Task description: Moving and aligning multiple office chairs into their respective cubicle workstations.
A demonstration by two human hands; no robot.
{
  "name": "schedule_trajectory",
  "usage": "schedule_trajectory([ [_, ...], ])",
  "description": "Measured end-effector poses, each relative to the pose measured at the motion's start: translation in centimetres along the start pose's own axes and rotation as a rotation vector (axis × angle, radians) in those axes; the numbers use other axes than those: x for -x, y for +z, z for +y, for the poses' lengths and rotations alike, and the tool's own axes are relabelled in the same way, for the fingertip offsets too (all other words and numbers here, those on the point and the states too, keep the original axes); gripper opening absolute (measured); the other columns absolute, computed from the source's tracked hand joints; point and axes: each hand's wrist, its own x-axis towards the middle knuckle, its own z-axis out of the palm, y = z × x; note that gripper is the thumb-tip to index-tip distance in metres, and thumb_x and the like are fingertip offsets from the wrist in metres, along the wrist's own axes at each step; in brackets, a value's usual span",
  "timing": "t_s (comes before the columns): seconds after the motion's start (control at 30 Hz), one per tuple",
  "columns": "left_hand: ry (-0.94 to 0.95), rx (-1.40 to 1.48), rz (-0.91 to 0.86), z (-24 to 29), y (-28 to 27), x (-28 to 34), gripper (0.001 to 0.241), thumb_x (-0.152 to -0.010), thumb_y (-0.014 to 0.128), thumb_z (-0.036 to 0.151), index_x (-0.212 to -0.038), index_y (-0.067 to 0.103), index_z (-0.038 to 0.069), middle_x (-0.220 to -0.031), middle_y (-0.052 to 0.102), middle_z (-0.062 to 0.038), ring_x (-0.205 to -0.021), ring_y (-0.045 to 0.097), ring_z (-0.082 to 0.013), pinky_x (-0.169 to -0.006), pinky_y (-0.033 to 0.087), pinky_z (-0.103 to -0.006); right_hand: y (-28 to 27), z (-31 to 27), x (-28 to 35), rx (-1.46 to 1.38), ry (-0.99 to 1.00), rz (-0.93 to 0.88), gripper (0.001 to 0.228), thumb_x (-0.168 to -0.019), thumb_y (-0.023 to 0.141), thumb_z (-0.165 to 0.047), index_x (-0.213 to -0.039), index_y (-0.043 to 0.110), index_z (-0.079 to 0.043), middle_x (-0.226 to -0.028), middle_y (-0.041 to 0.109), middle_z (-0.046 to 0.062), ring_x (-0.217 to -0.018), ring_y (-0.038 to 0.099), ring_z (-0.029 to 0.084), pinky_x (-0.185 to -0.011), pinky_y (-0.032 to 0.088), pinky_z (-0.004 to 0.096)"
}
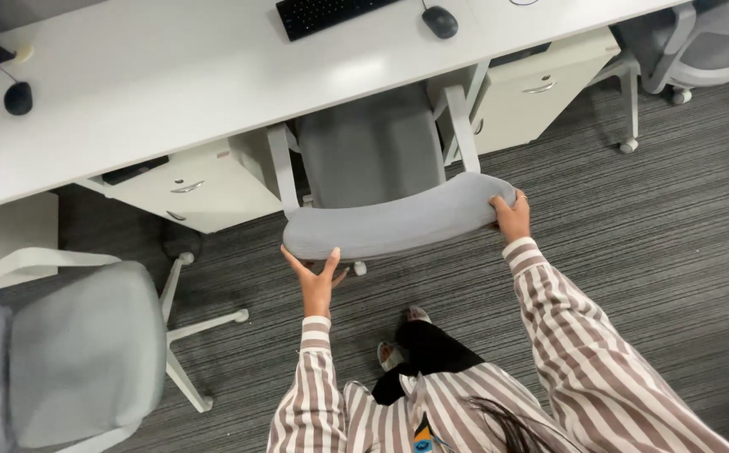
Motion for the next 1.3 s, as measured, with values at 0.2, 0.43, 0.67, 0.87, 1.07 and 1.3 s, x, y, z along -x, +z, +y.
schedule_trajectory([
  [0.2, 0.001, 0.007, -0.001, 2.8, 1.4, -5.0, 0.127, -0.078, 0.082, 0.026, -0.159, -0.016, 0.032, -0.162, 0.016, -0.025, -0.141, 0.041, -0.0410, -0.089, 0.064, -0.0481, 3.4, -1.9, -4.3, 0.079, 0.045, 0.046, 0.062, -0.086, 0.071, -0.020, -0.139, 0.046, -0.002, -0.112, 0.062, 0.012, -0.084, 0.065, 0.020, -0.054, 0.057, 0.035],
  [0.43, 0.024, 0.009, 0.005, 3.4, 3.2, -10.6, 0.128, -0.077, 0.083, 0.030, -0.160, -0.014, 0.032, -0.161, 0.019, -0.027, -0.137, 0.047, -0.0413, -0.090, 0.064, -0.0472, 6.4, -4.2, -9.1, 0.050, 0.009, 0.018, 0.058, -0.089, 0.070, -0.020, -0.136, 0.045, 0.002, -0.111, 0.062, 0.017, -0.081, 0.065, 0.022, -0.055, 0.056, 0.034],
  [0.67, 0.024, 0.004, 0.038, 3.9, 5.5, -14.1, 0.131, -0.074, 0.085, 0.033, -0.160, -0.014, 0.034, -0.159, 0.022, -0.024, -0.130, 0.054, -0.0395, -0.089, 0.064, -0.0473, 8.3, -5.5, -14.5, 0.034, -0.004, 0.013, 0.051, -0.090, 0.070, -0.021, -0.130, 0.048, 0.001, -0.109, 0.063, 0.017, -0.082, 0.065, 0.021, -0.053, 0.057, 0.032],
  [0.87, 0.035, 0.025, 0.054, 5.3, 7.0, -17.6, 0.130, -0.073, 0.084, 0.033, -0.160, -0.012, 0.034, -0.157, 0.024, -0.024, -0.130, 0.055, -0.0400, -0.089, 0.064, -0.0483, 10.4, -5.0, -19.3, 0.071, -0.026, 0.026, 0.051, -0.092, 0.072, -0.022, -0.131, 0.049, 0.002, -0.106, 0.064, 0.017, -0.080, 0.063, 0.024, -0.051, 0.052, 0.032],
  [1.07, 0.066, 0.042, 0.048, 6.8, 7.9, -21.0, 0.129, -0.074, 0.085, 0.033, -0.161, -0.011, 0.032, -0.155, 0.029, -0.026, -0.128, 0.057, -0.0396, -0.089, 0.064, -0.0471, 13.4, -9.4, -20.0, 0.008, 0.076, 0.028, 0.050, -0.087, 0.068, -0.021, -0.127, 0.047, 0.000, -0.108, 0.061, 0.014, -0.087, 0.064, 0.023, -0.063, 0.056, 0.038],
  [1.3, 0.096, 0.009, 0.029, 6.0, 8.1, -22.3, 0.129, -0.074, 0.085, 0.035, -0.162, -0.011, 0.032, -0.156, 0.031, -0.027, -0.131, 0.055, -0.0393, -0.089, 0.065, -0.0479, 13.4, -7.4, -22.8, 0.109, -0.070, 0.068, 0.048, -0.091, 0.069, -0.022, -0.126, 0.051, 0.005, -0.115, 0.064, 0.020, -0.101, 0.064, 0.024, -0.088, 0.052, 0.034],
])
